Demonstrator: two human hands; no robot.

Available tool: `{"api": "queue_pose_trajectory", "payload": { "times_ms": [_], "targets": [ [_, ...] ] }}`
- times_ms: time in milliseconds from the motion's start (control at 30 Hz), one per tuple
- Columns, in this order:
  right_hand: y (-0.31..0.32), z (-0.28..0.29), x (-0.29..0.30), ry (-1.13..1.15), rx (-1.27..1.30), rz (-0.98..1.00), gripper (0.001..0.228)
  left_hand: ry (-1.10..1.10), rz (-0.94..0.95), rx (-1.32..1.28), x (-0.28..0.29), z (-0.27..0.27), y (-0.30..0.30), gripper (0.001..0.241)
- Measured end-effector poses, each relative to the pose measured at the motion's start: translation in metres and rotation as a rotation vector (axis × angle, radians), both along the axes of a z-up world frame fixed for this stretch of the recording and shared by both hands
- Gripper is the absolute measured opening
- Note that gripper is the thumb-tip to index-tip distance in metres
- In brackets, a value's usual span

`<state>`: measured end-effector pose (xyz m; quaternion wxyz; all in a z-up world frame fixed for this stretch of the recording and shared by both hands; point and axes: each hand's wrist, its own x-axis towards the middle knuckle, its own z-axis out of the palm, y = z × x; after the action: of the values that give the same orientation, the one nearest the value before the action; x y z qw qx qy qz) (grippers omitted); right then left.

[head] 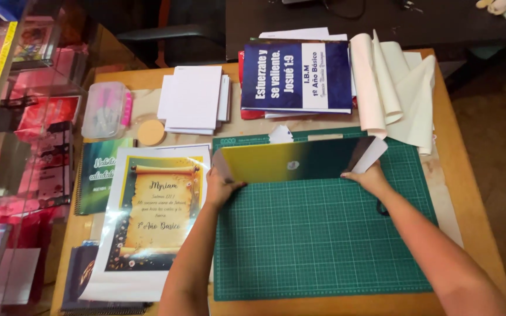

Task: The person applies adhesive to the edges of a book cover using a small sponge and smooths the paper down. They then flip the book over to repeat the process on the other side. Finally, the person places the finished book aside and begins folding a separate sheet of white paper.

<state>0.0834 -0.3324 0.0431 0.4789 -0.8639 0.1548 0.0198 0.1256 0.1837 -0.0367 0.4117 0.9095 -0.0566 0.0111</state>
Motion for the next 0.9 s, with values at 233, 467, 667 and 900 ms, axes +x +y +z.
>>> {"api": "queue_pose_trajectory", "payload": {
  "times_ms": [233, 467, 667, 900],
  "targets": [
    [-0.025, -0.05, -0.02, -0.449, -0.095, 0.211, 0.025, -0.189, -0.23, -0.111, -0.011, 0.057, -0.01, 0.024],
    [-0.012, 0.004, -0.041, -0.334, -0.264, 0.291, 0.015, -0.098, -0.187, 0.115, -0.013, 0.055, -0.014, 0.009],
    [-0.009, 0.01, -0.017, -0.114, -0.126, 0.082, 0.039, 0.117, -0.1, 0.235, 0.0, 0.071, -0.023, 0.049],
    [-0.011, 0.008, -0.023, -0.158, -0.302, 0.221, 0.031, -0.018, -0.068, 0.04, -0.012, 0.118, -0.028, 0.063]
  ]
}}
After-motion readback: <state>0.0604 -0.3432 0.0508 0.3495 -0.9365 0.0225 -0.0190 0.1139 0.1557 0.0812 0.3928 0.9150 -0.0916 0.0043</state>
